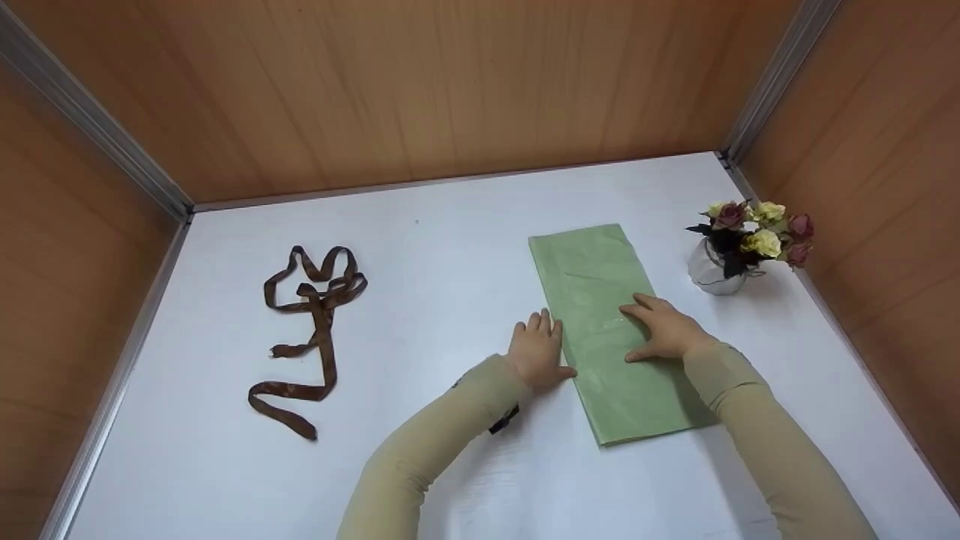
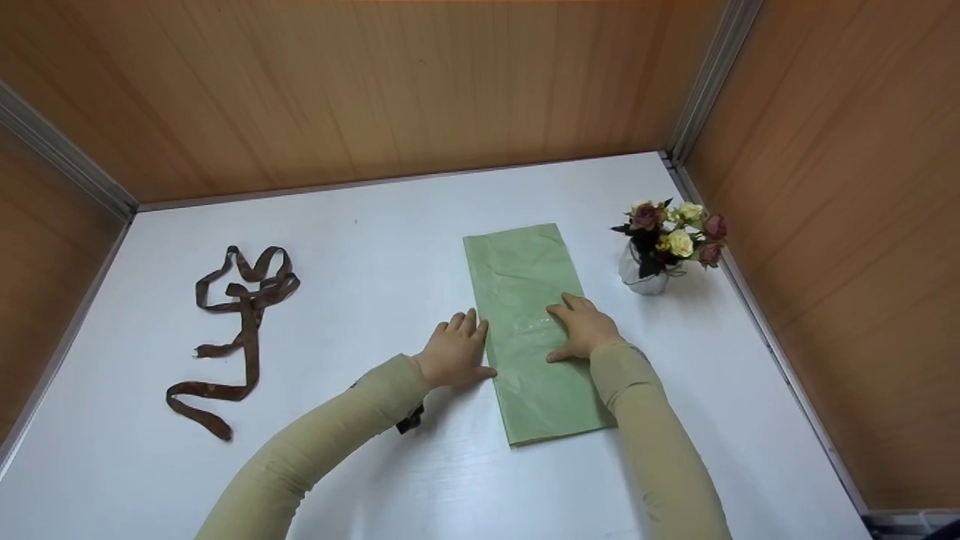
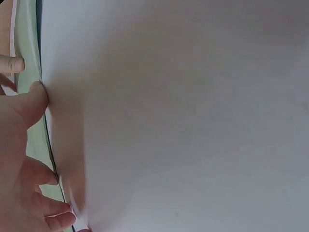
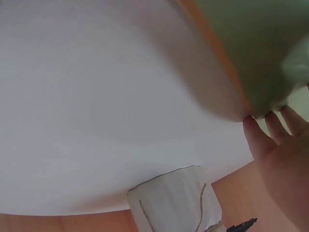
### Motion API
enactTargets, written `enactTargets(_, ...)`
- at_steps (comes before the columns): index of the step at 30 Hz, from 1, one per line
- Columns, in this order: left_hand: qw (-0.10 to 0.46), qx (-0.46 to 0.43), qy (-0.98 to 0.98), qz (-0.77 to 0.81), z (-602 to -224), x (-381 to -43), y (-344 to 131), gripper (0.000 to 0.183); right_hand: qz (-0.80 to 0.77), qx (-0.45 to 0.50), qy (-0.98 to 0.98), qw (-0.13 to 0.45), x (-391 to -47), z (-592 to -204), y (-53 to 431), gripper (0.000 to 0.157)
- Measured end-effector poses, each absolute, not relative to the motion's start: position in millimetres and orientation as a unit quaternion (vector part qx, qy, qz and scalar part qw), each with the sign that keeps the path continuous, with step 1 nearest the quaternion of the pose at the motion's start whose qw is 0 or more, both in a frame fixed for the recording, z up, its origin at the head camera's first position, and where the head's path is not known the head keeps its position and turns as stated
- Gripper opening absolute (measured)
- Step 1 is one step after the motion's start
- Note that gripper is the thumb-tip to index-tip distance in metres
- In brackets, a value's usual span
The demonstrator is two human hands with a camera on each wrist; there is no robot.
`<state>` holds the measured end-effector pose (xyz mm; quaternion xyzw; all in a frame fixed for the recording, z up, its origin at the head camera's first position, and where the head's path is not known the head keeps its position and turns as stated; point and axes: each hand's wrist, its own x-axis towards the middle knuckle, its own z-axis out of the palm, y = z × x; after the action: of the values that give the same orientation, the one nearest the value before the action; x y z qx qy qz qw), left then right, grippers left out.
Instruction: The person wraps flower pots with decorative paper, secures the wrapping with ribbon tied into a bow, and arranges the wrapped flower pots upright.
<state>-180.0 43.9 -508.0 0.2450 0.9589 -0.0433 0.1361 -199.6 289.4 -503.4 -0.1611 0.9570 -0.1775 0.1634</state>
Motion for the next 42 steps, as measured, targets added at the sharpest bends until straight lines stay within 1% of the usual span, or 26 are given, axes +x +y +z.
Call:
enactTargets(5, 0.136, 0.241, 0.960, -0.033, -505.3, -182.6, 46.0, 0.090, -0.188, -0.162, 0.954, 0.165, -200.0, -502.3, 291.1, 0.087)
enactTargets(7, 0.138, 0.239, 0.961, -0.028, -504.7, -182.9, 46.9, 0.090, -0.198, -0.153, 0.953, 0.169, -201.1, -502.1, 292.3, 0.083)
enactTargets(11, 0.138, 0.237, 0.962, -0.019, -505.6, -183.2, 47.9, 0.089, -0.213, -0.111, 0.961, 0.136, -204.2, -503.5, 295.8, 0.068)
enactTargets(13, 0.136, 0.234, 0.963, -0.012, -506.5, -183.3, 47.1, 0.089, -0.215, -0.076, 0.966, 0.121, -205.0, -503.6, 297.3, 0.065)
enactTargets(15, 0.136, 0.229, 0.964, -0.002, -506.9, -183.0, 45.7, 0.089, -0.218, -0.046, 0.968, 0.118, -205.5, -502.9, 298.1, 0.067)
enactTargets(17, 0.138, 0.226, 0.964, 0.003, -507.3, -182.5, 44.4, 0.090, -0.224, -0.023, 0.965, 0.131, -206.0, -502.3, 298.8, 0.074)
enactTargets(21, 0.138, 0.223, 0.965, 0.013, -506.9, -182.1, 43.7, 0.090, -0.244, -0.007, 0.958, 0.148, -208.5, -500.4, 300.9, 0.086)
enactTargets(23, 0.135, 0.224, 0.965, 0.017, -506.5, -182.4, 44.2, 0.089, -0.240, -0.010, 0.960, 0.142, -209.5, -499.5, 302.7, 0.085)
enactTargets(28, 0.130, 0.234, 0.964, 0.008, -506.5, -182.7, 46.2, 0.089, -0.212, -0.019, 0.968, 0.130, -209.1, -499.1, 306.8, 0.075)
enactTargets(35, 0.130, 0.227, 0.965, 0.003, -507.3, -182.5, 47.8, 0.088, -0.228, 0.011, 0.962, 0.153, -209.7, -500.8, 304.4, 0.077)
enactTargets(42, 0.140, 0.220, 0.965, 0.016, -507.4, -181.8, 47.5, 0.089, -0.231, 0.009, 0.961, 0.151, -210.7, -503.0, 306.1, 0.074)
